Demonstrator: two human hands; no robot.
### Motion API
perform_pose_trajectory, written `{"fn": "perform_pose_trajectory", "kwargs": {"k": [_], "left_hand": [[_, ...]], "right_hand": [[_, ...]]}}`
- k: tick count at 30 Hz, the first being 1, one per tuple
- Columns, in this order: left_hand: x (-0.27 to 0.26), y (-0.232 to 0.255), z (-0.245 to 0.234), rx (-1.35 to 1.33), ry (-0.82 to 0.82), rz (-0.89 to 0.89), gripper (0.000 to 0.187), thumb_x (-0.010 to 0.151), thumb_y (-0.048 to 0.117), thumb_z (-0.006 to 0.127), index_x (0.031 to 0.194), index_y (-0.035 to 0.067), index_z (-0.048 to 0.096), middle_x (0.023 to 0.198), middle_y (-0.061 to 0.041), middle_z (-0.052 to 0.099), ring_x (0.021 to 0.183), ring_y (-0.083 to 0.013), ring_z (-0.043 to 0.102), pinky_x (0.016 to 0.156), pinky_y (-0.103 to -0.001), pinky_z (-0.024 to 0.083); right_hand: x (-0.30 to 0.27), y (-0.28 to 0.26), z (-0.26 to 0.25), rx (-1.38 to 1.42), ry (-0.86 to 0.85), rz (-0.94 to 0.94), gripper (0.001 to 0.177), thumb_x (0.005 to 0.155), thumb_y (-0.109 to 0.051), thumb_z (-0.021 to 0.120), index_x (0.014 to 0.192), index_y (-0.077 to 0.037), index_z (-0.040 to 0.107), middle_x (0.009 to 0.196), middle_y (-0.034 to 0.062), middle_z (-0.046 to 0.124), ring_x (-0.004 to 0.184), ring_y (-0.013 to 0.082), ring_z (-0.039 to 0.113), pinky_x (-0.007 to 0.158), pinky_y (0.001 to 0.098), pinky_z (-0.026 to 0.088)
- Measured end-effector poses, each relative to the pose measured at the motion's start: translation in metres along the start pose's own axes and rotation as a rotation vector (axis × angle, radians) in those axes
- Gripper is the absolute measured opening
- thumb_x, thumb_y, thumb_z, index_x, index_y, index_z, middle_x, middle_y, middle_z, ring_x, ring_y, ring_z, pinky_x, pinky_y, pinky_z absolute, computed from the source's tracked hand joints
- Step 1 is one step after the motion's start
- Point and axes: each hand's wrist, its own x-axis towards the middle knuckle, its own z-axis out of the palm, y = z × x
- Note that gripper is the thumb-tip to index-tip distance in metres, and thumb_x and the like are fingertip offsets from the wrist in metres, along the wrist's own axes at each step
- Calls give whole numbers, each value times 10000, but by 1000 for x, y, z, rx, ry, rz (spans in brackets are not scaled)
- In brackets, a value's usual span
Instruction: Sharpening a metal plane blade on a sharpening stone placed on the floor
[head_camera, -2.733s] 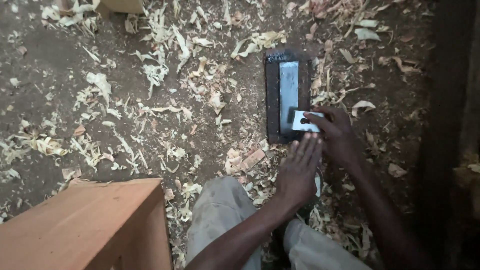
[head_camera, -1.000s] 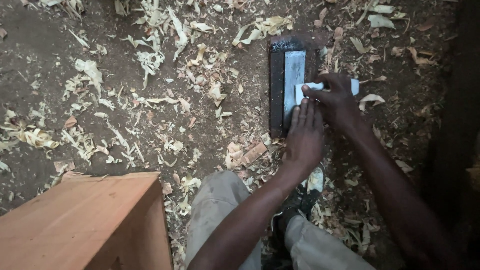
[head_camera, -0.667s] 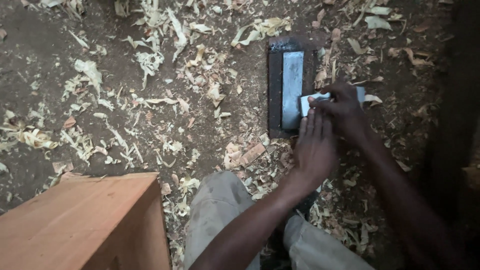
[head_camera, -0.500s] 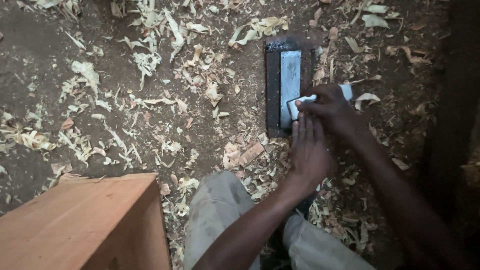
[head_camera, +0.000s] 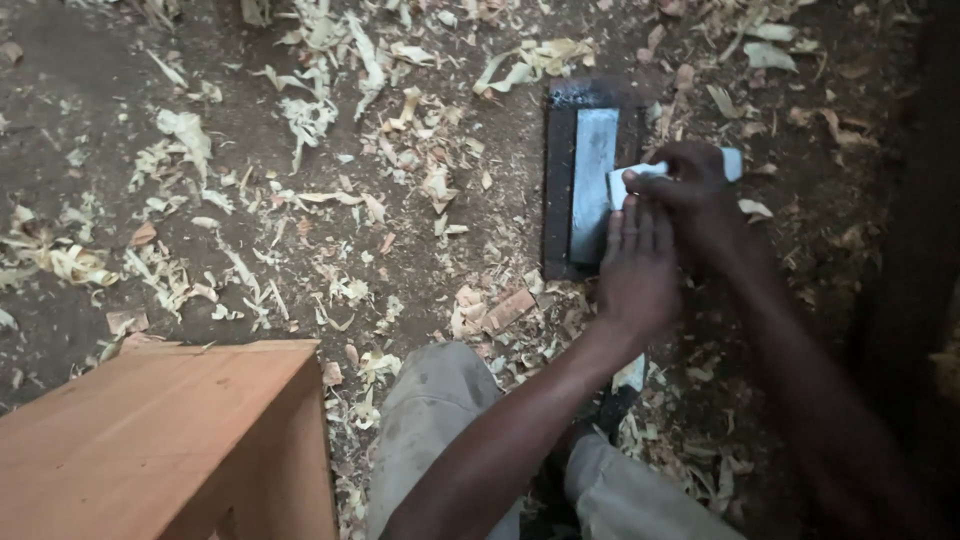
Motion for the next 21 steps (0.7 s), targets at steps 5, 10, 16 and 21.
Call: {"fn": "perform_pose_trajectory", "kwargs": {"k": [5, 10, 16, 21], "left_hand": [[0, -1, -8, -17, -23, 23, 793, 841, 201, 587, 1529, -86, 316, 1621, -317, 335, 1571, -469, 232, 1338, -531, 85], [5, -10, -7, 101, -50, -26, 736, 906, 257, 565, 1527, -68, 339, 1631, -288, 325, 1577, -457, 195, 1328, -516, 71], [-8, -7, 1, 118, 48, -7, 749, 881, 247, 604, 1518, -74, 374, 1599, -290, 395, 1556, -452, 280, 1327, -518, 125], [-29, 0, 14, 58, 207, 71, 673, 826, 238, 638, 1404, -90, 527, 1470, -317, 546, 1465, -488, 444, 1294, -550, 241]], "right_hand": [[5, -1, 3, 183, 41, 125, 138, 950, -112, 791, 1041, -26, 736, 925, 117, 510, 803, 242, 508, 814, 436, 423], [1, 1, 4, 317, 93, 241, 185, 944, -94, 816, 1034, 37, 719, 835, 125, 467, 745, 236, 471, 772, 431, 413], [-9, 3, -3, 153, 86, 233, 235, 926, -148, 863, 1036, 26, 748, 886, 195, 565, 794, 328, 569, 800, 430, 445], [-59, 30, -1, -99, 10, 87, 201, 910, -158, 876, 1015, -13, 787, 1035, 217, 644, 935, 359, 630, 899, 405, 468]]}}
